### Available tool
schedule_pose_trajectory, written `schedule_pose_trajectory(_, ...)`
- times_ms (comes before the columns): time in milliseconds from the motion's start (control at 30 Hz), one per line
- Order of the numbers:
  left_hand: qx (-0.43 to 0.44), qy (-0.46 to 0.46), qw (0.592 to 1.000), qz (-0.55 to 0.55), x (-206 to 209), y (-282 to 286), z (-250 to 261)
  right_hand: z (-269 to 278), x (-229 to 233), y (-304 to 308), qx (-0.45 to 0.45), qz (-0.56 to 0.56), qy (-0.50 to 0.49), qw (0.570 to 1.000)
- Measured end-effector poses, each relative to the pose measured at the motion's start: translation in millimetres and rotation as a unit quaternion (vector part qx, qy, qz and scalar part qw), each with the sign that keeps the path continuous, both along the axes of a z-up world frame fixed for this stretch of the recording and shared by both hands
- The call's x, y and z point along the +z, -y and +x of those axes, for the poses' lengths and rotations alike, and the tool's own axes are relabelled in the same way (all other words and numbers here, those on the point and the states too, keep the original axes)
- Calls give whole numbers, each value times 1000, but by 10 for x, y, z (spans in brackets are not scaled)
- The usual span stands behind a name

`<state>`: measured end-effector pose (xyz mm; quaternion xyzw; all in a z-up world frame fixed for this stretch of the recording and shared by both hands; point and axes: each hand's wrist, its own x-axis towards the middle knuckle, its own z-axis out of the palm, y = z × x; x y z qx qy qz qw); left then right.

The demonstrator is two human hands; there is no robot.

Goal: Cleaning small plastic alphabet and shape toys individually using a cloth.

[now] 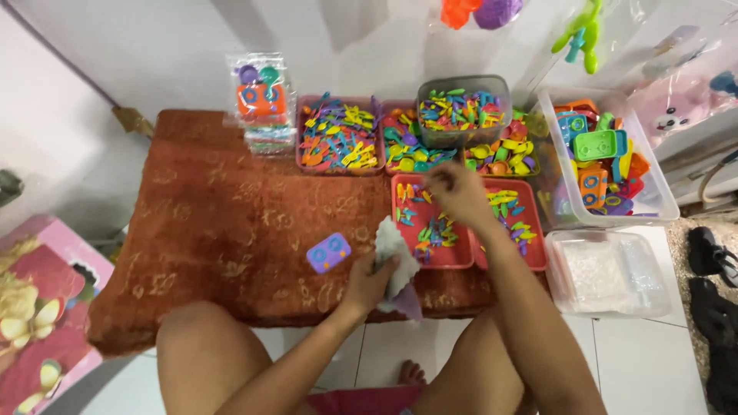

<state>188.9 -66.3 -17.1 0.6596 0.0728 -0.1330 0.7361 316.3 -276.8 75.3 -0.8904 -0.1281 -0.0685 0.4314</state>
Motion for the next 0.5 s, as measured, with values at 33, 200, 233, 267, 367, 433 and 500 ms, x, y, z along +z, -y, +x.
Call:
schedule_pose_trajectory(33, -4, 1, 1000, 0, 21, -23, 37, 230, -176, 307, -4, 0, 1, 1000)
schedule_pose_trajectory(200, 20, -50, 990, 127, 346, -80, 143, 1014, -1070, 1752, -346, -182, -24, 920)
schedule_pose_trajectory(233, 20, -51, 990, 129, 275, -90, 164, 1007, -1149, 1817, -346, -181, -25, 920)
schedule_pose_trajectory(267, 27, -58, 990, 128, 201, -101, 182, 998, -1229, 1880, -355, -209, -30, 911)
schedule_pose_trajectory(367, 30, -81, 993, 84, 291, -122, 159, 1038, -1401, 1944, -369, -237, -52, 897)
schedule_pose_trajectory(433, 27, -92, 995, 41, 466, -118, 147, 1084, -1438, 1944, -378, -234, -67, 893)
schedule_pose_trajectory(500, 26, -125, 990, -55, 646, -116, 131, 1124, -1442, 1910, -405, -231, -40, 884)
